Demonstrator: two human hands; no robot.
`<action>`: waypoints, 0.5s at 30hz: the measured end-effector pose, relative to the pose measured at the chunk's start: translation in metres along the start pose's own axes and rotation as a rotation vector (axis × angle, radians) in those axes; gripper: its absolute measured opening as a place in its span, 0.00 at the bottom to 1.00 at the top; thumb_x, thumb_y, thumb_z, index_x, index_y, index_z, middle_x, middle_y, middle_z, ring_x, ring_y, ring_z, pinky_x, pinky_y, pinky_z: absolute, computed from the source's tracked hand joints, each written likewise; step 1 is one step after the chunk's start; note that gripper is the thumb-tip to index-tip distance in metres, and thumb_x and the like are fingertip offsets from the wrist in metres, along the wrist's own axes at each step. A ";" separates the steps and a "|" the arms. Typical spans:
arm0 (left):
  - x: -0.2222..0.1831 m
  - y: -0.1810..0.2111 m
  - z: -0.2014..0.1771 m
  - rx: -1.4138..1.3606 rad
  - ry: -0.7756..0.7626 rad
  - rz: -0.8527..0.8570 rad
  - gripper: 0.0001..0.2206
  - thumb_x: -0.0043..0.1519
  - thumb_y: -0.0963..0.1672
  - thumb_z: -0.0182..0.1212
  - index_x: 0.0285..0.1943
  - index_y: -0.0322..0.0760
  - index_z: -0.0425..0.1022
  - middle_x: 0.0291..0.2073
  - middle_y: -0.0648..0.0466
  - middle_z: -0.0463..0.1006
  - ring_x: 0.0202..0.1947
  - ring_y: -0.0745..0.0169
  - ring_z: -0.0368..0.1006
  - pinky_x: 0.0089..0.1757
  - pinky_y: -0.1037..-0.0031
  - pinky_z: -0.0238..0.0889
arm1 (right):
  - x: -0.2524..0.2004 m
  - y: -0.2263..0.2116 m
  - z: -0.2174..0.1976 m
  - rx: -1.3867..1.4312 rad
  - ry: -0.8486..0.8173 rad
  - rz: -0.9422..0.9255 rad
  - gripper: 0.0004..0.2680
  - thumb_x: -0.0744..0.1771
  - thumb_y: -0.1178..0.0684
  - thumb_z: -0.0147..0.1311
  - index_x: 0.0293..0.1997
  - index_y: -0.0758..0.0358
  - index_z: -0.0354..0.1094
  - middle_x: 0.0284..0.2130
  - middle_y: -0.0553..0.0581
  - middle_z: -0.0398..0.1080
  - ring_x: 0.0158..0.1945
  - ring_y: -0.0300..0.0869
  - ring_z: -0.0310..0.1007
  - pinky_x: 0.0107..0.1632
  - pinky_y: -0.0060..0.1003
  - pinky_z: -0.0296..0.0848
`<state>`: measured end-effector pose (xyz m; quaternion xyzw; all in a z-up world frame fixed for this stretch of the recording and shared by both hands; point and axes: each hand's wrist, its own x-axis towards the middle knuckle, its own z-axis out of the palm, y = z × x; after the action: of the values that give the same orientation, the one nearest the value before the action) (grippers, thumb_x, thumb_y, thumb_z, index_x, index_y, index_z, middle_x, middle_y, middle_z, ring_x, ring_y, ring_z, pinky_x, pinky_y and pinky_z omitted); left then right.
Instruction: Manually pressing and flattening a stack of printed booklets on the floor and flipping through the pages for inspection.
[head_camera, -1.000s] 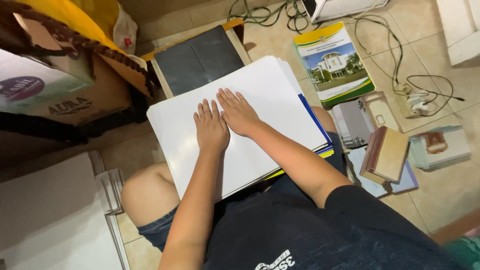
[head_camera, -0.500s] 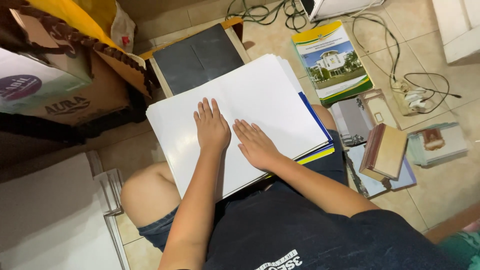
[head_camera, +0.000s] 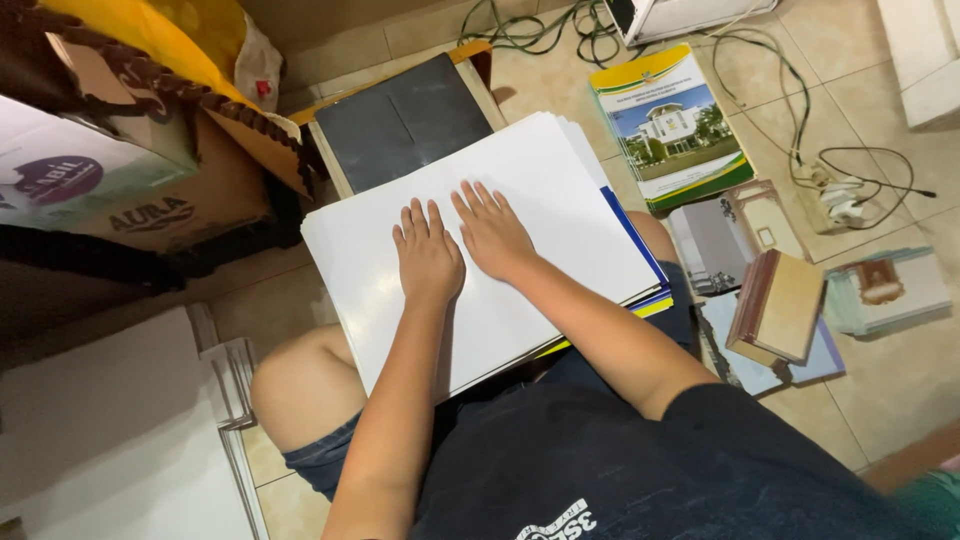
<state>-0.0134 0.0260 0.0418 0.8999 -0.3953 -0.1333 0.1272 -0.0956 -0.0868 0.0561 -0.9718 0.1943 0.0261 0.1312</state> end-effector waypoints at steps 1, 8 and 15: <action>0.001 0.000 0.000 -0.002 -0.002 0.003 0.27 0.71 0.46 0.27 0.81 0.36 0.45 0.79 0.40 0.43 0.79 0.44 0.35 0.70 0.53 0.28 | -0.014 -0.003 -0.003 -0.001 -0.001 0.003 0.20 0.73 0.51 0.31 0.77 0.60 0.45 0.75 0.66 0.45 0.78 0.54 0.39 0.75 0.54 0.40; -0.003 0.003 -0.002 -0.001 0.009 0.003 0.27 0.71 0.46 0.29 0.81 0.35 0.46 0.78 0.39 0.44 0.79 0.43 0.36 0.70 0.52 0.29 | -0.071 -0.011 -0.015 0.063 -0.106 0.008 0.20 0.73 0.53 0.30 0.77 0.60 0.44 0.75 0.66 0.44 0.78 0.54 0.38 0.75 0.54 0.36; 0.000 0.000 0.002 0.021 0.003 -0.001 0.27 0.71 0.46 0.28 0.81 0.36 0.45 0.79 0.40 0.44 0.79 0.44 0.35 0.70 0.53 0.29 | -0.010 -0.003 -0.019 0.037 -0.043 0.021 0.19 0.73 0.50 0.30 0.78 0.54 0.45 0.76 0.65 0.42 0.79 0.56 0.36 0.75 0.56 0.37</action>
<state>-0.0141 0.0255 0.0401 0.9015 -0.3961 -0.1280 0.1184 -0.1040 -0.0850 0.0765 -0.9663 0.2023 0.0449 0.1529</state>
